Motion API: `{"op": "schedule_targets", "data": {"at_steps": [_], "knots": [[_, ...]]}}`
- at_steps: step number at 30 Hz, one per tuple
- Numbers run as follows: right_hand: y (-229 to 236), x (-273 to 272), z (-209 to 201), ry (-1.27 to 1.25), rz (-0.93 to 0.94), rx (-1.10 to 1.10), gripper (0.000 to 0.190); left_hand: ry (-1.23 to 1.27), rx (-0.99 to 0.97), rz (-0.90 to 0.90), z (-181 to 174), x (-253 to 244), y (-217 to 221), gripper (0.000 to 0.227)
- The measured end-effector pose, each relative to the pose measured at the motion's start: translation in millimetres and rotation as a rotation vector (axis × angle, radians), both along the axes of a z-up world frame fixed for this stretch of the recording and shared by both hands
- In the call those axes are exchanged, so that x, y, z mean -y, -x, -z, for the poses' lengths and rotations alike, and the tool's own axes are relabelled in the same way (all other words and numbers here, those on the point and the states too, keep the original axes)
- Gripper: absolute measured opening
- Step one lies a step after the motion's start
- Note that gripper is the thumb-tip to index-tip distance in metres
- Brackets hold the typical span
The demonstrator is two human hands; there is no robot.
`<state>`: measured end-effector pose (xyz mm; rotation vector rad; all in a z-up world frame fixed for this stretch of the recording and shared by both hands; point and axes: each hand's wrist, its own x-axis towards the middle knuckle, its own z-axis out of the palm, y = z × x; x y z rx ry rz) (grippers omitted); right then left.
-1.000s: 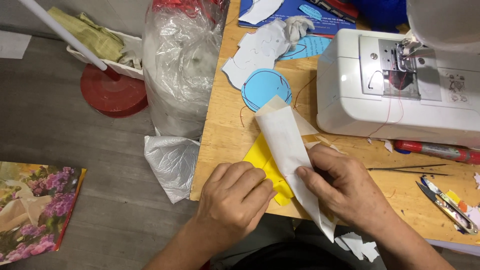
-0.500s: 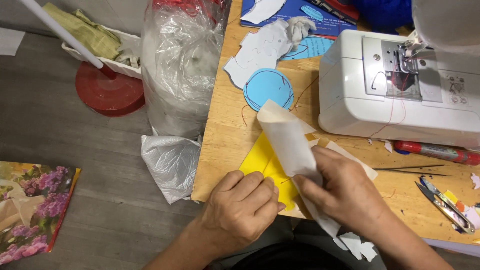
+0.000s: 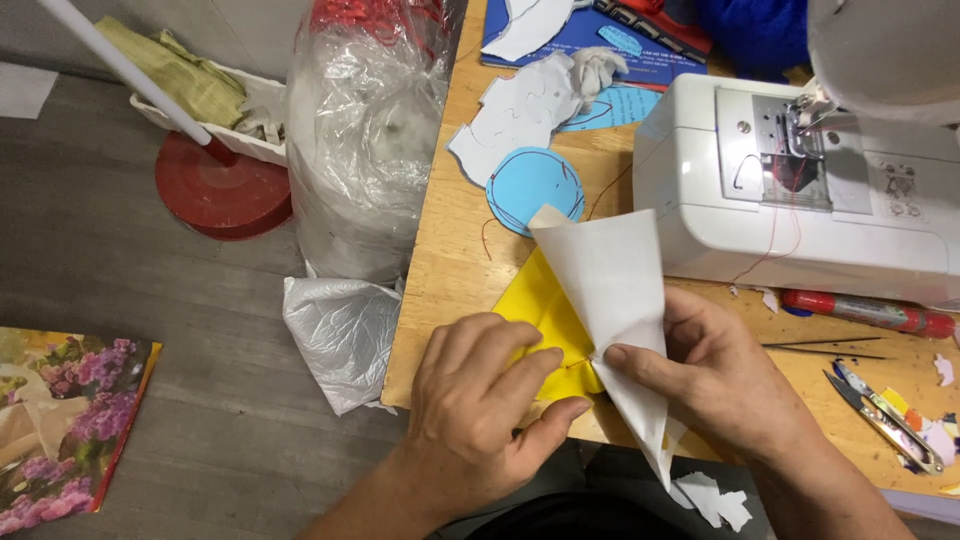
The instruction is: Assembling small fabric components by folding yellow fabric and inserting blue ribbon strips using thread snips.
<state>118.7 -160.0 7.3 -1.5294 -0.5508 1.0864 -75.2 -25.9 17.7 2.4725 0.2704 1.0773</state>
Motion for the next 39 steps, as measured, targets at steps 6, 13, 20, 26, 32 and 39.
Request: {"op": "schedule_targets", "data": {"at_steps": [6, 13, 20, 26, 32, 39], "knots": [[4.9, 9.7, -6.1, -0.11, 0.28, -0.173, 0.033, 0.678, 0.195, -0.235, 1.3, 24.1, -6.6, 0.073], [4.4, 12.4, -3.1, -0.138, 0.418, -0.358, 0.028, 1.562, 0.385, 0.101, 22.3, 42.4, -7.7, 0.097], [6.4, 10.8, -9.3, -0.044, 0.466, -0.384, 0.039, 1.043, 0.063, 0.036, 9.5, 19.5, -27.7, 0.009], [3.8, 12.7, -7.8, -0.059, 0.462, -0.389, 0.035, 1.451, 0.187, 0.192, 10.6, 17.3, -41.3, 0.009], [4.3, 6.7, -13.6, -0.059, 0.471, -0.358, 0.033, 1.371, 0.139, 0.152, 1.8, 12.2, -42.6, 0.017], [14.1, -1.6, -31.3, 0.071, 0.503, -0.208, 0.033, 1.187, 0.002, -0.082, -0.6, 24.3, -61.7, 0.027]]}}
